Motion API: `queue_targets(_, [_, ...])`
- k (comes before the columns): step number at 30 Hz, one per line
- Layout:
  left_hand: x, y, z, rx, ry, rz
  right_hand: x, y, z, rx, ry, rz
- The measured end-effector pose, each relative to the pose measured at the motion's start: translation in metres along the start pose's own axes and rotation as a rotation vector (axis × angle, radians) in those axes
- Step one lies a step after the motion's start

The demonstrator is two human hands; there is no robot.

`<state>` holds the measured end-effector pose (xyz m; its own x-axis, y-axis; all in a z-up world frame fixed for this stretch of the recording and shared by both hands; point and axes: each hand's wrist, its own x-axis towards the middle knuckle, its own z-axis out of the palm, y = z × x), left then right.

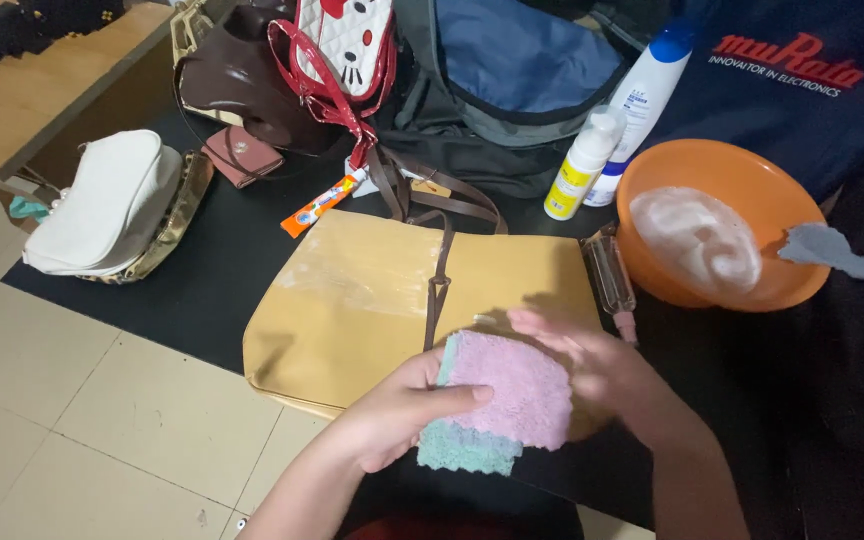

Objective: A person is cleaning a yellow leather bag by applying foam with a toothbrush, scrubbing the surface, and then wiping it clean with a cloth.

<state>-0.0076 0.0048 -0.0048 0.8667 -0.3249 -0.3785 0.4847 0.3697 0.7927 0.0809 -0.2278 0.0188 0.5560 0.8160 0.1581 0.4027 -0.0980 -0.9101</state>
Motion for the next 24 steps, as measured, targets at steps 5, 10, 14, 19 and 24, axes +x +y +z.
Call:
queue_targets(5, [0.004,0.005,0.011,-0.087,0.038,0.019,0.01,0.011,0.004,-0.317,0.209,0.475])
queue_targets(10, [0.027,-0.017,0.012,-0.432,0.231,-0.032,0.02,-0.015,-0.014,-0.406,0.312,0.609])
queue_targets(14, [0.035,-0.016,0.025,-0.619,0.326,0.069,0.021,-0.029,-0.005,-0.085,0.647,0.605])
queue_targets(19, [0.041,-0.006,0.044,-0.74,0.285,0.2,0.03,0.004,0.036,0.229,0.793,0.427])
queue_targets(24, [0.039,-0.004,0.043,-0.765,0.388,0.155,0.031,0.034,0.064,0.029,0.79,0.33])
